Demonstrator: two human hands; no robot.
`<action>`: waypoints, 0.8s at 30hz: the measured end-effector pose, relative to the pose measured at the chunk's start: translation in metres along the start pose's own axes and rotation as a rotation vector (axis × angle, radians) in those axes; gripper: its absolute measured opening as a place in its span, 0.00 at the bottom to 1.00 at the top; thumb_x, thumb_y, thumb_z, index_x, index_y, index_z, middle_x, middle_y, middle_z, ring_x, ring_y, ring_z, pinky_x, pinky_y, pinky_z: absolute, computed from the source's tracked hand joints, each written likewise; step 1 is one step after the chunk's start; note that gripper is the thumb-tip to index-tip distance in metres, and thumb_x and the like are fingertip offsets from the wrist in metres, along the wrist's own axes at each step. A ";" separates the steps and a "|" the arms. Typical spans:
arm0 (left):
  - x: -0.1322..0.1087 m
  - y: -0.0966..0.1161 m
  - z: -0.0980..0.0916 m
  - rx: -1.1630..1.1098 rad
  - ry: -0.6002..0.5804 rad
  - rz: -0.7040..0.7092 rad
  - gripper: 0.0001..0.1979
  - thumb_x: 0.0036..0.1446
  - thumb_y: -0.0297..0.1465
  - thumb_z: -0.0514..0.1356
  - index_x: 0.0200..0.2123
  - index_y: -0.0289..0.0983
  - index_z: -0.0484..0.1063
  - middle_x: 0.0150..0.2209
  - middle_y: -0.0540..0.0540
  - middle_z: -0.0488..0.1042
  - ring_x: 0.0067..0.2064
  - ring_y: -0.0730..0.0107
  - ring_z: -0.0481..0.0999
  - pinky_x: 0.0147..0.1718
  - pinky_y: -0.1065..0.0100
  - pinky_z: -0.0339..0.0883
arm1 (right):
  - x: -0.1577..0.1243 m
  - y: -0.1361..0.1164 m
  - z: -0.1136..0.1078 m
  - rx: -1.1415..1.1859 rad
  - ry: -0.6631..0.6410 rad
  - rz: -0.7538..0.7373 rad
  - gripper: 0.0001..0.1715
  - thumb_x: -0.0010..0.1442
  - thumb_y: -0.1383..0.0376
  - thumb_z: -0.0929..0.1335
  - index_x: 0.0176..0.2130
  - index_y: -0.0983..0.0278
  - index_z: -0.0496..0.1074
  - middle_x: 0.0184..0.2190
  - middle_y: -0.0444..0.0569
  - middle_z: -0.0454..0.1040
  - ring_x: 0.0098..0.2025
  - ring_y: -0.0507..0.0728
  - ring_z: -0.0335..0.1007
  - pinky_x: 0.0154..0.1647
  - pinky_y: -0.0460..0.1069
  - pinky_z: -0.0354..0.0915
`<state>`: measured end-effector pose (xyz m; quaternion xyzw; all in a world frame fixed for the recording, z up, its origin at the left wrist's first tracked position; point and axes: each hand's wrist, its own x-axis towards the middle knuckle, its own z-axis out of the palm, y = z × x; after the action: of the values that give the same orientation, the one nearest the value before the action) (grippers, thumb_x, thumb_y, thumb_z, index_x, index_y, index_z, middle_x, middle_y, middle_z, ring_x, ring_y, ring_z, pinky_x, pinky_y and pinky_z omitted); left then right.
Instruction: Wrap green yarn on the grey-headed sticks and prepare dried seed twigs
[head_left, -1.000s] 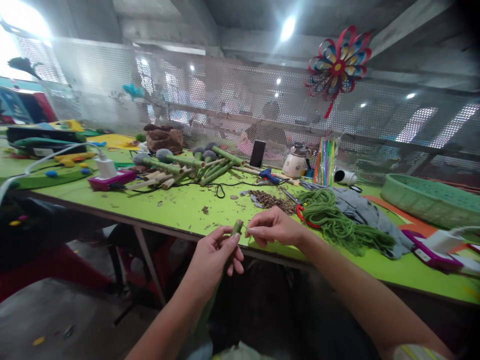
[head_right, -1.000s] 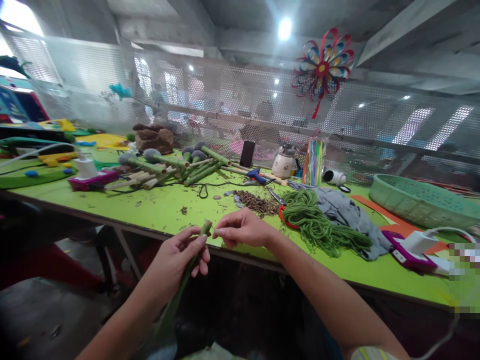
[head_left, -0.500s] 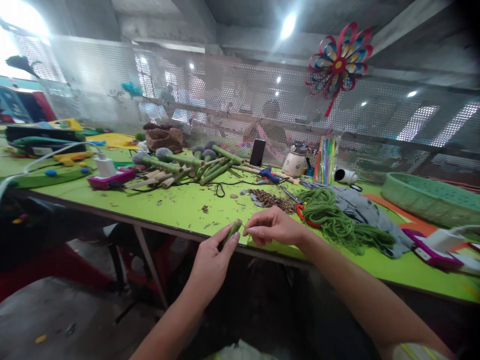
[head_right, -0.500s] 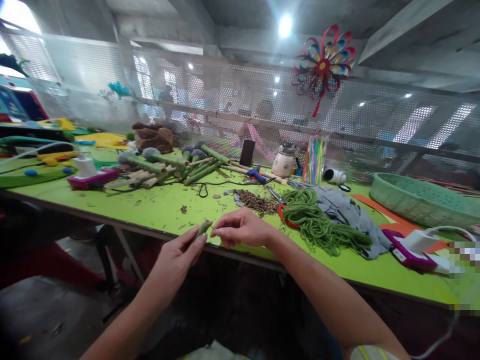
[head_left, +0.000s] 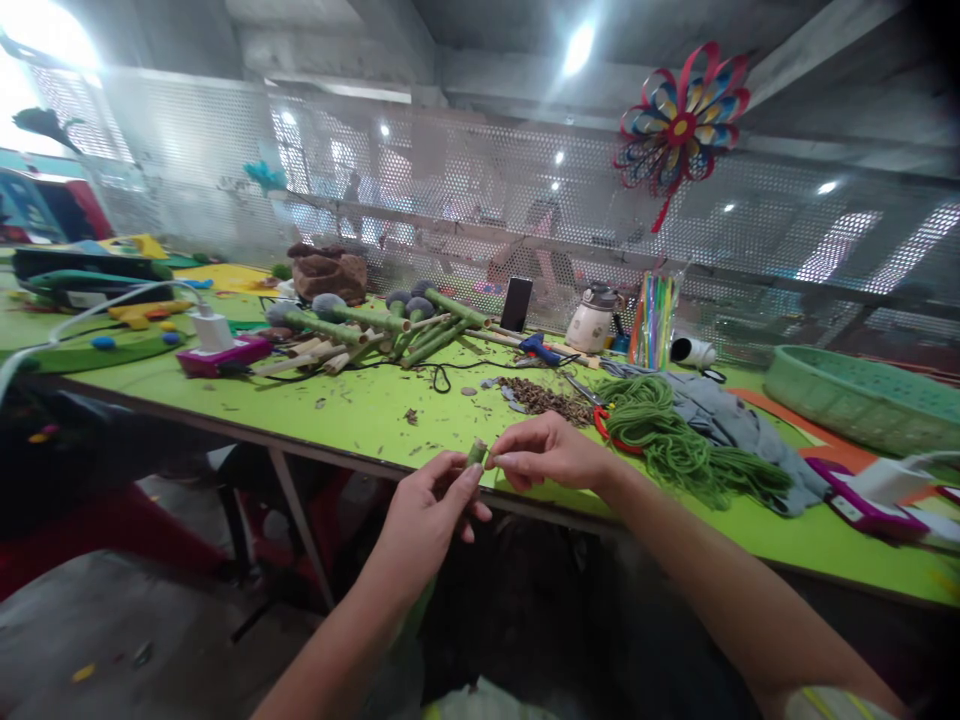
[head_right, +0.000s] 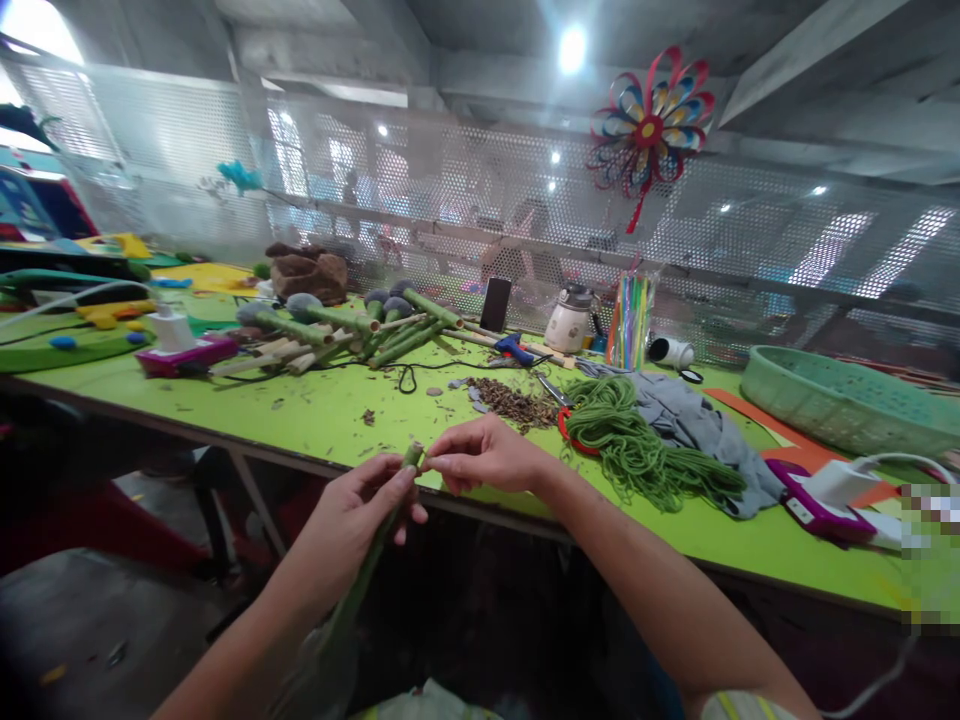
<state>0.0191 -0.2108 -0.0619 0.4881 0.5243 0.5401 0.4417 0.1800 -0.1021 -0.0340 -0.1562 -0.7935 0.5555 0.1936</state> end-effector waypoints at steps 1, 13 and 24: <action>0.000 -0.001 0.001 -0.020 -0.006 0.002 0.15 0.54 0.41 0.58 0.37 0.34 0.67 0.28 0.47 0.72 0.24 0.70 0.73 0.19 0.73 0.61 | 0.000 0.000 0.000 0.005 0.001 0.004 0.18 0.56 0.58 0.69 0.37 0.72 0.74 0.19 0.43 0.69 0.19 0.45 0.60 0.20 0.41 0.57; 0.001 -0.002 -0.004 0.051 -0.044 0.038 0.18 0.59 0.43 0.52 0.28 0.34 0.67 0.21 0.53 0.61 0.23 0.78 0.58 0.20 0.75 0.53 | 0.000 0.000 0.000 0.002 -0.015 -0.007 0.17 0.57 0.59 0.68 0.38 0.72 0.74 0.19 0.44 0.70 0.19 0.45 0.59 0.20 0.41 0.57; 0.003 -0.002 -0.003 0.012 -0.094 0.002 0.15 0.57 0.41 0.54 0.34 0.34 0.68 0.23 0.50 0.69 0.19 0.76 0.65 0.18 0.74 0.57 | -0.001 0.000 -0.001 0.000 -0.006 -0.006 0.17 0.57 0.59 0.69 0.37 0.72 0.74 0.19 0.43 0.69 0.18 0.45 0.59 0.20 0.41 0.57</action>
<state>0.0161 -0.2077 -0.0632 0.5162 0.5057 0.5140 0.4622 0.1810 -0.1016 -0.0339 -0.1521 -0.7946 0.5552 0.1928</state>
